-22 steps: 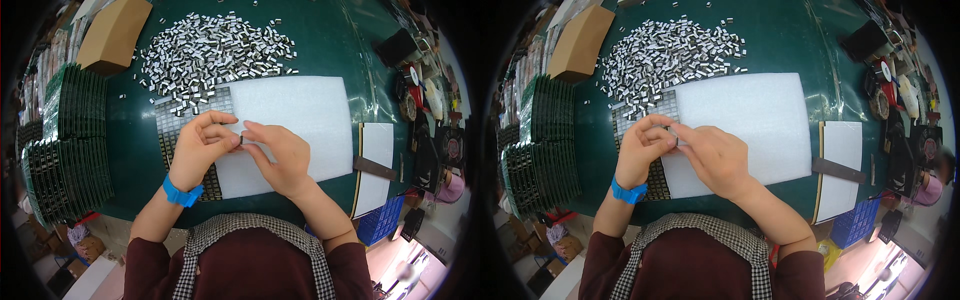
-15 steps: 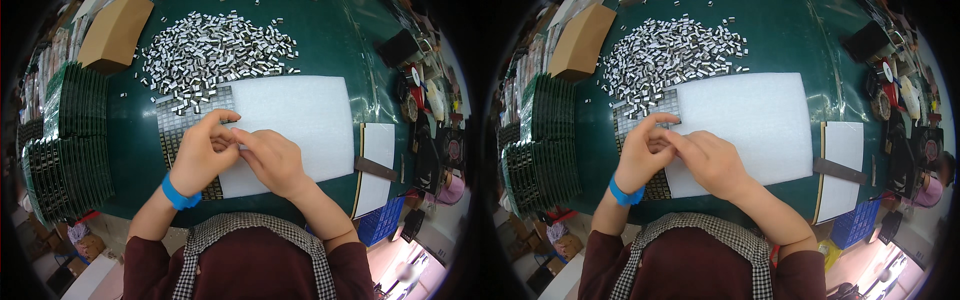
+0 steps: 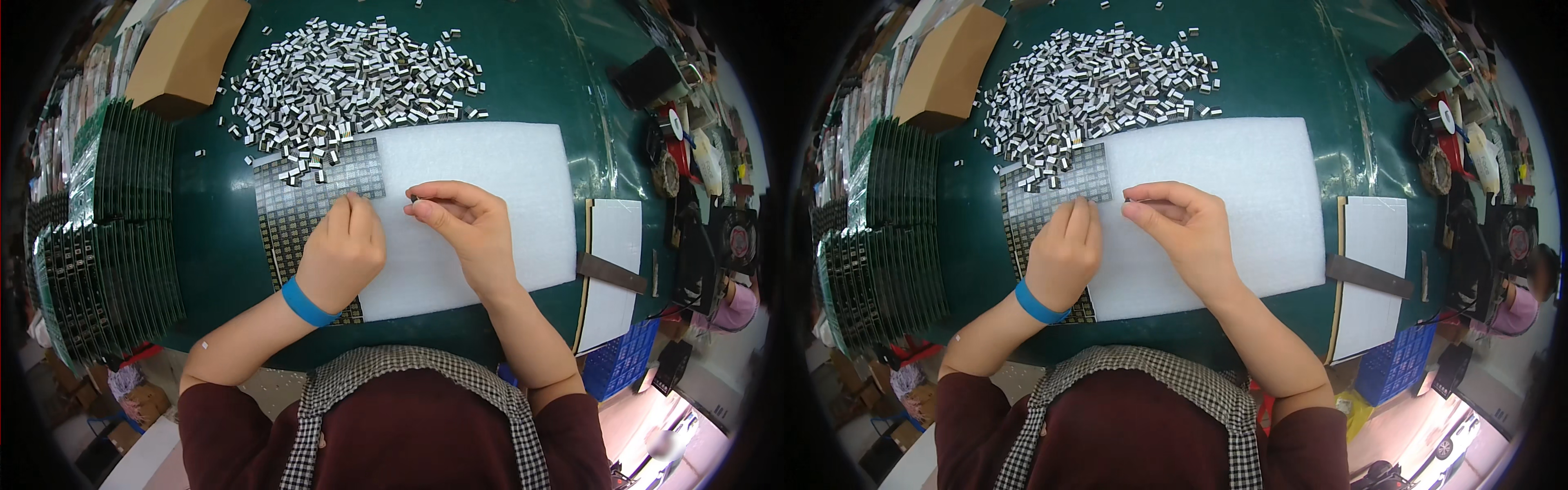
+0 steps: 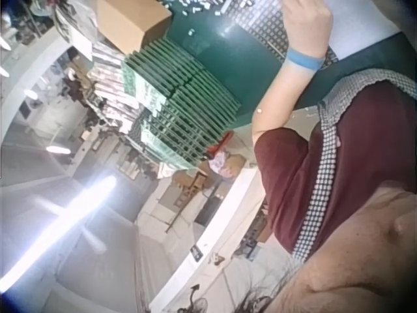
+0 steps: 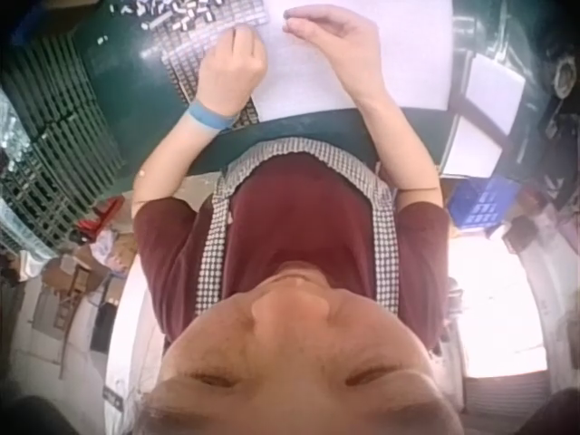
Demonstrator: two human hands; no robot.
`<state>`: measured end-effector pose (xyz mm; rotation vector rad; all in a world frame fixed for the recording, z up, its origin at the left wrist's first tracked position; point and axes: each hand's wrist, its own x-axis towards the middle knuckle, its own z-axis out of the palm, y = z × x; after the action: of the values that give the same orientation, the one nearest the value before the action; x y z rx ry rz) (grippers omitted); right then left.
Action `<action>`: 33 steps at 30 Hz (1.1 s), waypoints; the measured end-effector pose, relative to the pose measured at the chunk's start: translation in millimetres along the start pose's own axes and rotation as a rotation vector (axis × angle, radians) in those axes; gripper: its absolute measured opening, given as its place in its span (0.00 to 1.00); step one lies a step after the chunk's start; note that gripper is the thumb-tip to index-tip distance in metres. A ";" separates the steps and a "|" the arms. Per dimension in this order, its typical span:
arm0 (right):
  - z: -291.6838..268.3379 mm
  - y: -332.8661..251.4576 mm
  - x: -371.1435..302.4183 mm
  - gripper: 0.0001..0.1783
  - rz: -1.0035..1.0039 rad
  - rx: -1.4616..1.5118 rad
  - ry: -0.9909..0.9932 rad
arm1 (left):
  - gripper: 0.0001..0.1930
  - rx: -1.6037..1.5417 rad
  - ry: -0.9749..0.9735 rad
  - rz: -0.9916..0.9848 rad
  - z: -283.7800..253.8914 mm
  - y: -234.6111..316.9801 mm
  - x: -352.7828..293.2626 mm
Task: The person assembles small metal housings and electronic components onto an assembly board or plastic tray by hand at a workstation.
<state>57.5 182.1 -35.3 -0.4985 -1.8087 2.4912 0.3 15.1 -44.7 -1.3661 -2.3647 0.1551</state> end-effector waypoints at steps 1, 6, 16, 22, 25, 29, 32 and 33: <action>-0.3 0.3 0.5 0.10 -0.005 0.000 -0.001 | 0.13 0.001 0.002 0.000 0.2 -0.6 0.0; -0.1 3.2 0.3 0.14 -0.191 -0.279 0.025 | 0.15 -0.531 -0.036 -0.080 -11.5 -25.2 5.7; 10.9 3.5 -5.4 0.23 -0.761 -0.727 0.065 | 0.15 -2.206 -0.207 -1.008 -13.3 -20.2 9.2; 9.2 1.5 -5.7 0.24 -0.757 -0.748 0.050 | 0.15 -2.231 -0.177 -1.009 -9.3 -14.6 10.1; 9.4 3.1 -5.8 0.24 -0.775 -0.749 0.056 | 0.15 -2.242 -0.176 -1.016 -12.5 -14.8 10.8; 9.3 4.2 -6.2 0.23 -0.771 -0.757 0.054 | 0.15 -2.241 -0.173 -1.037 -12.3 -13.8 10.5; 9.8 6.1 -7.2 0.23 -0.768 -0.789 0.052 | 0.14 -2.145 -0.155 -0.984 -14.6 -13.6 9.7; 10.0 6.6 -7.3 0.23 -0.800 -0.867 0.039 | 0.14 -1.998 -0.174 -0.955 -20.9 -12.7 13.0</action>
<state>62.9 169.3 -36.9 0.1806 -2.3568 1.1381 -7.4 17.5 -18.1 -0.2029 -2.5484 -2.8662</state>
